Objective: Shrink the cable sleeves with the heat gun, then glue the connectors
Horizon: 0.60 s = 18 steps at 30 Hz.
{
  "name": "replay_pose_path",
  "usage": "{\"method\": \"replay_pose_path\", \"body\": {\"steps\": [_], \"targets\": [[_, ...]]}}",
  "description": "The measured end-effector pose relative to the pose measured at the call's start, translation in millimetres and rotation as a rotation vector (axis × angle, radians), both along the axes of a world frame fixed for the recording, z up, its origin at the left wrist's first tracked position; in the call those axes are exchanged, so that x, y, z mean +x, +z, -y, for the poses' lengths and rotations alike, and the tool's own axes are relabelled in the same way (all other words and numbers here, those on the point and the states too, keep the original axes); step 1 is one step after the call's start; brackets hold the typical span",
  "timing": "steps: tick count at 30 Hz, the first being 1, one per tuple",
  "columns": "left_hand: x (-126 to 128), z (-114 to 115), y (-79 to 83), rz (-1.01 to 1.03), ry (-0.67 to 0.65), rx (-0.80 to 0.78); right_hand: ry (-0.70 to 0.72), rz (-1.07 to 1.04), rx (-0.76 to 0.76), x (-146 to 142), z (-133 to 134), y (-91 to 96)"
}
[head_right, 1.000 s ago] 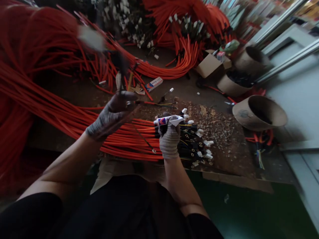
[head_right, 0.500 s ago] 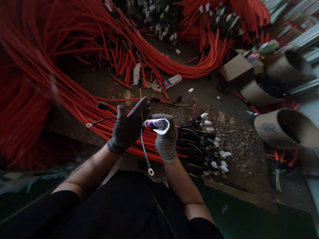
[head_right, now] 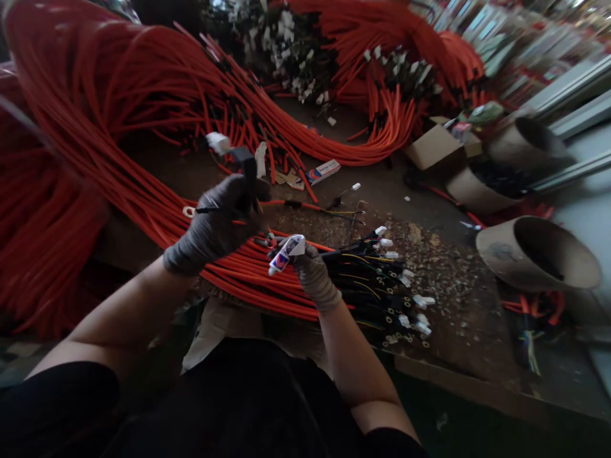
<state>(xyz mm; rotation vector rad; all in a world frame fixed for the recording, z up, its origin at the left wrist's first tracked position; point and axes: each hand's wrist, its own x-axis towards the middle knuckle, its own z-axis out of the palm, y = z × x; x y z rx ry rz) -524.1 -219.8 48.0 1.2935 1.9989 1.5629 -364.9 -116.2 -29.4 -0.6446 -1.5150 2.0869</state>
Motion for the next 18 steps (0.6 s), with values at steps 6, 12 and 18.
{"method": "replay_pose_path", "body": {"steps": [6,12,18], "targets": [[-19,-29,0.0,0.579,-0.016,0.033,-0.395,-0.152,0.320,-13,-12,32.3],[-14,-44,-2.9,0.671,-0.024,0.055,-0.186,-0.104,0.857,-10,-24,37.1],[-17,-40,-3.1,0.708,-0.013,-0.014,-0.254,-0.087,0.889,-12,-24,22.7]]}}
